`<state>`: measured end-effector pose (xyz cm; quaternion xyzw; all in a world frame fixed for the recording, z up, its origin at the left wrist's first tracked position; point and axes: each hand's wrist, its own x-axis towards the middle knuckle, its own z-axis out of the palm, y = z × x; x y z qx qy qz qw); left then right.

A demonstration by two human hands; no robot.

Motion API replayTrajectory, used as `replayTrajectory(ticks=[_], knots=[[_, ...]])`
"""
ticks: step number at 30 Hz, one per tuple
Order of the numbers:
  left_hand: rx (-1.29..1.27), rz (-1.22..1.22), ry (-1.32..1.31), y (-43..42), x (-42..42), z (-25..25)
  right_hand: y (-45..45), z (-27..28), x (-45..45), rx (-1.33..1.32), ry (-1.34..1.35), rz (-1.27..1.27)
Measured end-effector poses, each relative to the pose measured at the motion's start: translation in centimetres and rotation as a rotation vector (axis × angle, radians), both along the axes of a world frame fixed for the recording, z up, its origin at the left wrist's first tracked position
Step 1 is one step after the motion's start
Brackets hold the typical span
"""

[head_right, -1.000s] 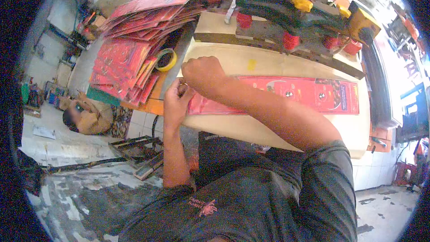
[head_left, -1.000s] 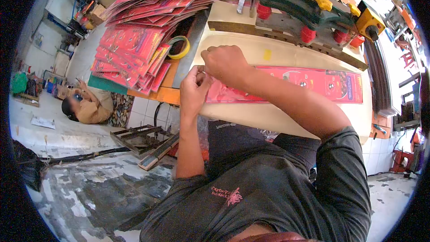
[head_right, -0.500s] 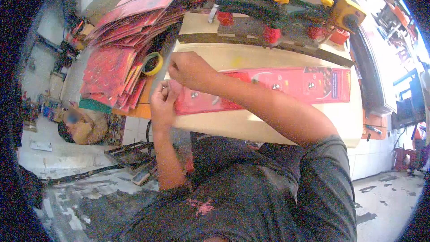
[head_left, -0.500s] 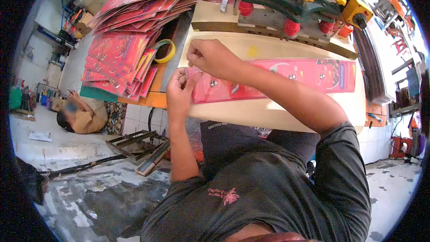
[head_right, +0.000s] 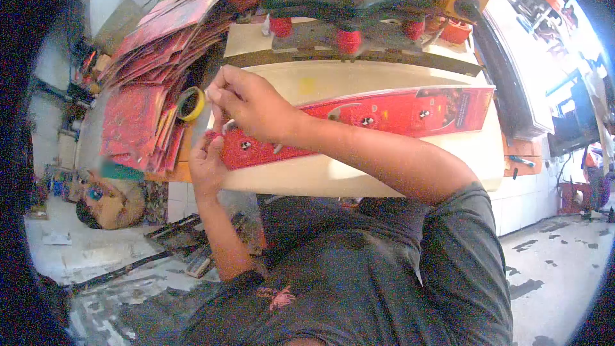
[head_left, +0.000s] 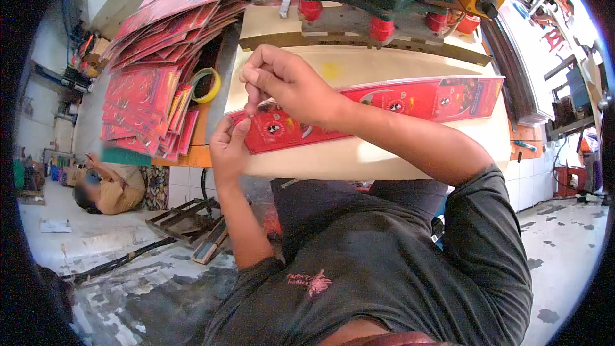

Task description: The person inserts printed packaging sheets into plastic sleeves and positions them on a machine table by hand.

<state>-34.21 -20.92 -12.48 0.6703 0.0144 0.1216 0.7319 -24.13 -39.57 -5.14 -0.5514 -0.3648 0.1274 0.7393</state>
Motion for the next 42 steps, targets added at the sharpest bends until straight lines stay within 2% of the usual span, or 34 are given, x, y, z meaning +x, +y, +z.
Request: replayTrajectory(ticks=[2,6,8,9,11,12,14,15,18,21,24,25,27,30,36,40,42], knots=[[-0.048,0.004,0.000,0.6,0.2,-0.8,-1.2,0.7,-0.1,0.122,0.138,0.076],[-0.116,0.072,-0.054,0.0,0.4,-0.9,-5.4,2.4,-0.6,0.051,0.031,0.031],[-0.100,0.061,-0.071,0.3,0.3,-0.9,-8.2,2.4,-0.7,-0.064,-0.254,0.034],[-0.082,0.051,-0.088,0.4,0.2,-0.9,-9.8,2.6,-0.8,-0.067,-0.253,0.034],[-0.090,0.061,-0.088,0.4,0.1,-1.2,-13.2,3.3,-1.4,-0.322,-0.662,-0.086],[-0.094,0.069,-0.088,0.4,0.1,-1.3,-14.7,3.7,-1.9,-0.326,-0.660,-0.085],[-0.084,0.085,-0.079,0.9,0.0,-1.5,-17.5,4.4,-3.0,-0.596,-0.681,-0.103],[-0.072,0.100,-0.073,1.1,0.0,-1.6,-18.9,4.5,-3.2,-0.600,-0.674,-0.105],[-0.069,0.116,-0.100,0.7,0.1,-1.3,-23.1,5.2,-3.7,-0.956,-0.860,-0.300],[-0.090,0.103,-0.124,1.1,0.3,-1.3,-27.9,5.0,-2.9,-1.121,-0.990,-0.581],[-0.019,0.123,-0.113,0.9,0.1,-0.9,-32.5,5.0,-1.9,-1.276,-0.931,-0.900],[-0.027,0.118,-0.113,1.0,0.2,-1.1,-33.6,4.6,-1.7,-1.286,-0.932,-0.902],[-0.038,0.104,-0.104,1.1,0.3,-1.4,-34.8,3.6,-1.5,-1.215,-0.703,-1.056],[-0.054,0.101,-0.122,0.9,0.2,-1.1,-33.3,2.6,-1.7,-1.199,-0.963,-0.936],[-0.011,0.071,-0.124,1.0,0.0,-0.7,-25.9,2.6,-3.0,-1.016,-0.774,-0.617],[-0.012,0.067,-0.155,1.6,0.1,-1.4,-22.5,2.4,-3.3,-0.907,-0.808,-0.625],[-0.043,0.069,-0.138,1.6,0.0,-1.4,-21.9,1.8,-3.1,-0.883,-0.730,-0.615]])
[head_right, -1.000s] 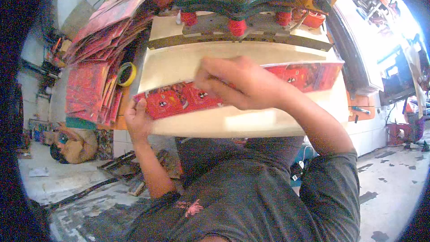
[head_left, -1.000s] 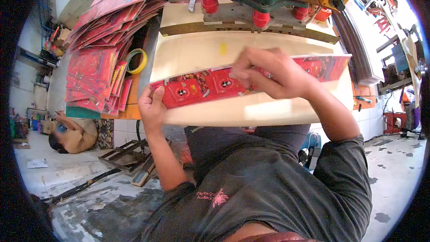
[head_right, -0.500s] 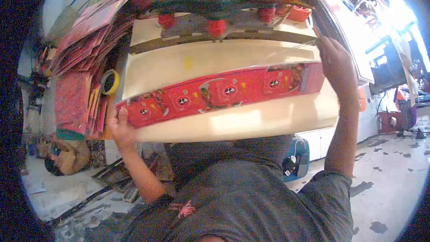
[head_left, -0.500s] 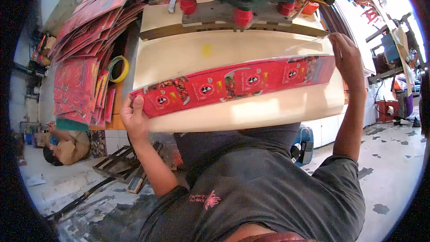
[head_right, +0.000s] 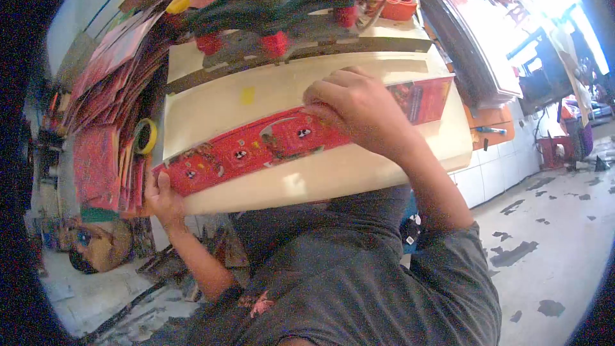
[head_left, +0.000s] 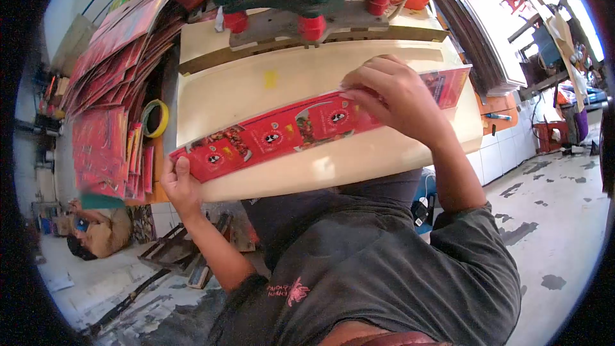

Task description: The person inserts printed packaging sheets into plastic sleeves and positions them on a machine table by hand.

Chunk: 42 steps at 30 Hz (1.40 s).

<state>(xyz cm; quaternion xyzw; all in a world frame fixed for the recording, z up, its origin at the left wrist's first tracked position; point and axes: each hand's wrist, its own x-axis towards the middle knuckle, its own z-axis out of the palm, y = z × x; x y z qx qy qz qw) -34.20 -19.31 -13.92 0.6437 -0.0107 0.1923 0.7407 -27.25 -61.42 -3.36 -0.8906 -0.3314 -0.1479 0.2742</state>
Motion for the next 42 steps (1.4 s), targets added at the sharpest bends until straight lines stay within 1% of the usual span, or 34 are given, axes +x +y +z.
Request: replayTrajectory(ticks=[2,4,5,6,8,9,11,12,13,14,15,16,17,18,19,20,22,23,24,25,26,27,28,30,31,32,33,34,36,38,40,41,42], knots=[[-0.034,-0.014,0.015,0.2,0.0,-0.3,0.3,-0.7,0.0,0.022,-0.026,-0.029],[-0.037,-0.006,0.022,0.4,0.0,-0.4,0.6,-0.6,-0.3,0.176,0.008,-0.050],[-0.055,-0.011,0.003,0.3,0.0,-0.4,0.7,-0.4,-0.6,0.257,0.085,-0.101],[-0.058,-0.021,0.003,0.3,0.1,-0.5,0.5,-0.4,-0.9,0.254,0.083,-0.112],[0.034,-0.038,-0.027,0.9,0.0,-0.7,0.3,-0.6,-1.2,0.304,-0.016,-0.309],[0.069,-0.024,-0.028,1.2,0.0,-1.1,-0.1,-0.6,-1.3,0.302,-0.018,-0.316],[0.041,-0.031,-0.053,1.7,-0.1,-1.6,-1.7,-0.9,-1.3,0.355,-0.198,-0.467],[0.016,-0.031,-0.077,1.7,-0.1,-1.8,-2.9,-1.0,-1.3,0.351,-0.199,-0.473],[0.012,-0.037,-0.076,1.4,-0.1,-1.4,-4.5,-1.2,-1.2,0.329,-0.287,-0.534],[-0.003,0.012,-0.070,1.0,-0.2,-0.8,-5.9,-1.2,-1.3,0.305,-0.376,-0.595],[-0.019,0.060,-0.064,0.6,-0.2,-0.6,-6.9,-0.4,-1.9,0.320,-0.343,-0.672],[-0.026,0.053,-0.065,1.0,-0.1,-1.0,-8.0,0.4,-2.5,0.334,-0.311,-0.750],[-0.046,0.152,-0.081,1.9,-0.1,-1.7,-9.8,0.4,-2.4,0.342,-0.411,-0.713],[-0.065,0.250,-0.096,2.3,-0.2,-2.2,-11.7,0.7,-2.9,0.281,-0.410,-0.785],[-0.113,0.242,-0.050,2.0,-0.5,-1.7,-13.1,1.8,-3.7,0.136,-0.437,-0.865],[-0.118,0.233,-0.048,1.6,-0.4,-1.3,-15.6,1.8,-3.7,0.076,-0.525,-0.911],[-0.160,0.182,-0.114,1.2,-0.3,-0.6,-21.8,1.9,-3.7,-0.018,-0.594,-0.960],[-0.147,0.203,-0.124,1.4,-0.3,-0.8,-24.8,2.3,-3.9,-0.149,-0.618,-1.052],[-0.147,0.199,-0.125,2.2,-0.3,-1.5,-28.6,2.3,-3.9,-0.202,-0.686,-1.076],[-0.132,0.206,-0.096,3.5,-0.4,-2.4,-30.5,2.8,-4.4,-0.057,-0.602,-1.163],[-0.117,0.213,-0.067,4.5,-0.4,-3.1,-34.1,2.8,-4.7,-0.106,-0.557,-1.350],[-0.121,0.208,-0.072,5.0,-0.3,-3.4,-36.5,3.0,-5.2,-0.090,-0.574,-1.423],[-0.131,0.217,-0.069,5.3,-0.3,-3.7,-41.1,2.6,-5.6,-0.136,-0.646,-1.483],[-0.142,0.223,-0.072,4.4,0.0,-3.0,-43.6,3.4,-7.0,-0.078,-0.682,-1.541],[-0.128,0.245,-0.050,2.8,0.1,-1.6,-42.7,4.1,-7.0,-0.074,-0.687,-1.543],[-0.111,0.267,-0.025,1.8,0.0,-0.7,-41.6,4.6,-7.4,0.077,-0.617,-1.447],[-0.107,0.265,-0.025,2.3,0.1,-1.1,-39.6,5.1,-7.6,0.224,-0.544,-1.348],[-0.115,0.220,-0.027,3.2,0.2,-1.7,-37.5,5.4,-7.8,0.227,-0.540,-1.353],[-0.116,0.168,-0.030,3.5,0.4,-1.9,-32.5,6.2,-8.2,0.503,-0.333,-0.987],[-0.077,0.244,0.026,3.2,0.5,-1.5,-26.2,7.2,-8.8,0.651,-0.154,-0.786],[-0.083,0.246,0.051,3.0,0.7,-1.3,-22.0,7.6,-9.8,0.665,0.027,-0.612],[-0.098,0.254,0.078,2.9,0.8,-1.2,-20.7,7.4,-10.5,0.625,0.064,-0.461],[-0.094,0.253,0.074,2.7,0.8,-1.1,-17.6,7.6,-11.2,0.635,0.064,-0.373]])
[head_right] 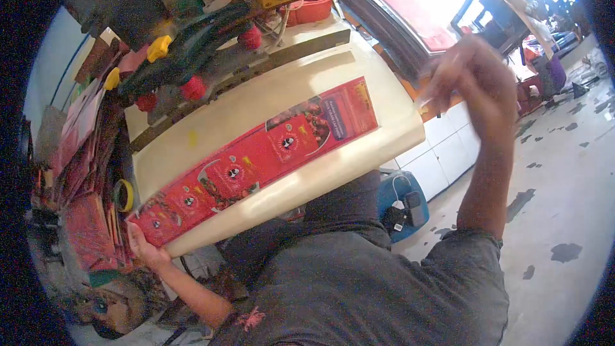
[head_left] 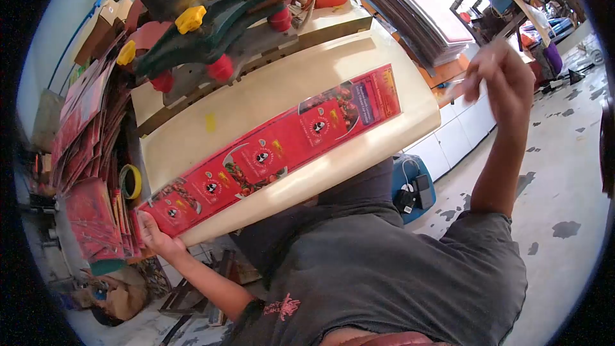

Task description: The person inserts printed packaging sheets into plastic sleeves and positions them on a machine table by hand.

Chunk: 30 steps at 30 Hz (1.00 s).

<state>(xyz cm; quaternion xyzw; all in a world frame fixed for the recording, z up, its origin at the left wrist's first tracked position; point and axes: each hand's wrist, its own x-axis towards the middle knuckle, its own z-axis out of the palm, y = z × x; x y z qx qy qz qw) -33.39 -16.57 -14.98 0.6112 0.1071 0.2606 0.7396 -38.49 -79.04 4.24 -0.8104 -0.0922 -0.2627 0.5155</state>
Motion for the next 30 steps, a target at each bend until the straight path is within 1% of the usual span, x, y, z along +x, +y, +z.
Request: replayTrajectory(ticks=[2,5,7,8,9,10,13,15,17,19,26,30], knots=[[0.000,-0.009,0.008,-0.5,-0.1,0.2,4.3,-0.2,-1.6,0.160,0.040,0.375],[-0.015,-0.074,-0.032,-1.1,-0.2,0.8,10.3,-1.3,0.5,-0.023,0.051,1.124],[-0.015,-0.049,-0.023,-1.1,-0.2,0.8,12.9,-2.5,1.0,-0.242,-0.009,1.169],[-0.019,-0.030,-0.015,-1.1,-0.2,0.8,13.8,-2.7,1.4,-0.341,-0.064,1.151],[-0.018,-0.021,-0.017,-1.2,-0.2,0.8,15.1,-3.0,1.6,-0.341,-0.068,1.160],[-0.009,-0.031,-0.019,-1.3,-0.2,0.9,16.5,-3.3,1.6,-0.085,-0.092,1.342],[0.002,-0.048,-0.019,-1.4,-0.3,1.1,21.4,-4.4,0.4,0.532,-0.186,1.725],[0.000,-0.064,-0.017,-2.0,-0.4,1.4,23.6,-5.0,-1.7,0.676,-0.268,1.783],[0.046,-0.024,-0.002,-2.6,-0.3,2.2,25.2,-5.5,-2.7,0.778,-0.285,1.837],[0.034,-0.045,-0.010,-2.0,-0.1,1.6,26.5,-6.1,-3.3,0.856,-0.280,1.874],[0.074,-0.024,-0.018,-1.6,-0.6,1.2,29.1,-6.6,-4.9,1.124,-0.118,1.880],[0.019,-0.055,-0.044,-1.3,-0.5,0.5,29.7,-7.2,-4.9,1.289,-0.070,1.807]])
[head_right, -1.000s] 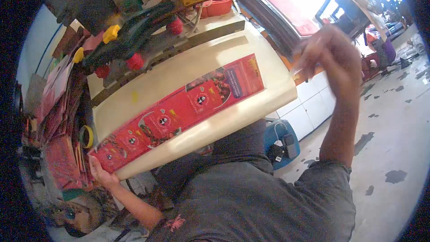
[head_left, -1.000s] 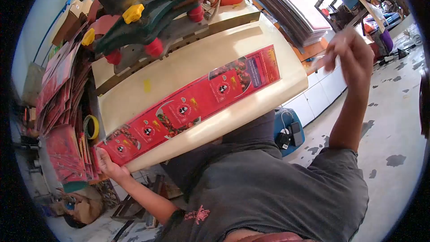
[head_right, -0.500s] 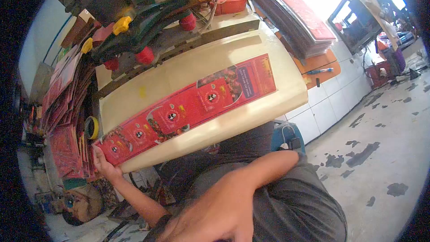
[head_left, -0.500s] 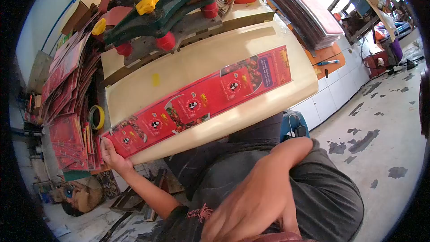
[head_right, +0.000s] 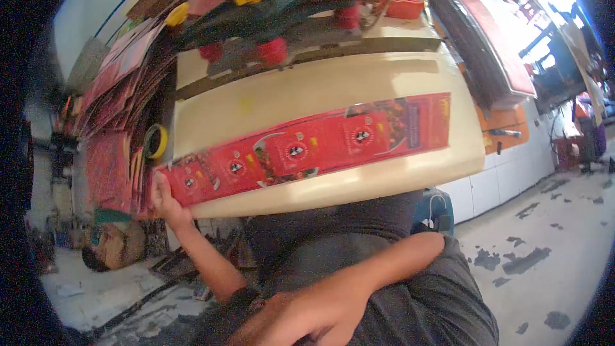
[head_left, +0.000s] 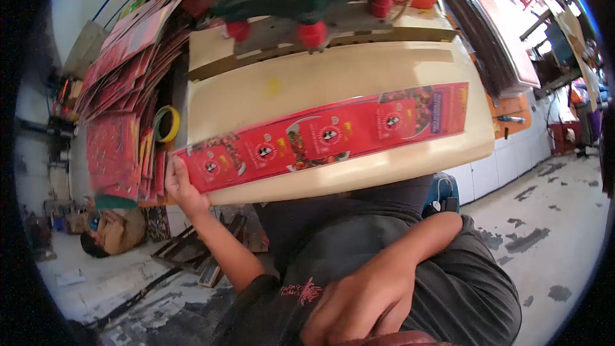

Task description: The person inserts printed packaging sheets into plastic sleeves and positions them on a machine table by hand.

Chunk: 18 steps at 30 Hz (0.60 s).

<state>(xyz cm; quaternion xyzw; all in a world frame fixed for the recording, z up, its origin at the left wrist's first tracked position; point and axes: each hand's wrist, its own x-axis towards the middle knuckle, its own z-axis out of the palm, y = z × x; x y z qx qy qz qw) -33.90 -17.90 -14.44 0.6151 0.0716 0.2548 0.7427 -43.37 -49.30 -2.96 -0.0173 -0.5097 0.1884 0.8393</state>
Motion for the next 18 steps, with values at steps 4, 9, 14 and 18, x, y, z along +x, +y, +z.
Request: replayTrajectory(ticks=[4,9,14,18], knots=[[0.022,0.015,0.017,-1.0,0.0,0.8,-2.6,-0.4,1.3,-0.126,-0.170,0.091],[0.042,-0.007,-0.012,-1.1,0.1,0.8,-1.0,1.6,-0.4,-0.172,0.232,0.069],[0.011,0.006,0.005,-1.7,0.0,1.5,-1.0,1.1,2.5,-0.061,-0.037,0.221],[0.024,-0.057,-0.020,-1.0,0.1,1.0,-0.8,0.9,2.0,0.043,0.303,0.372]])
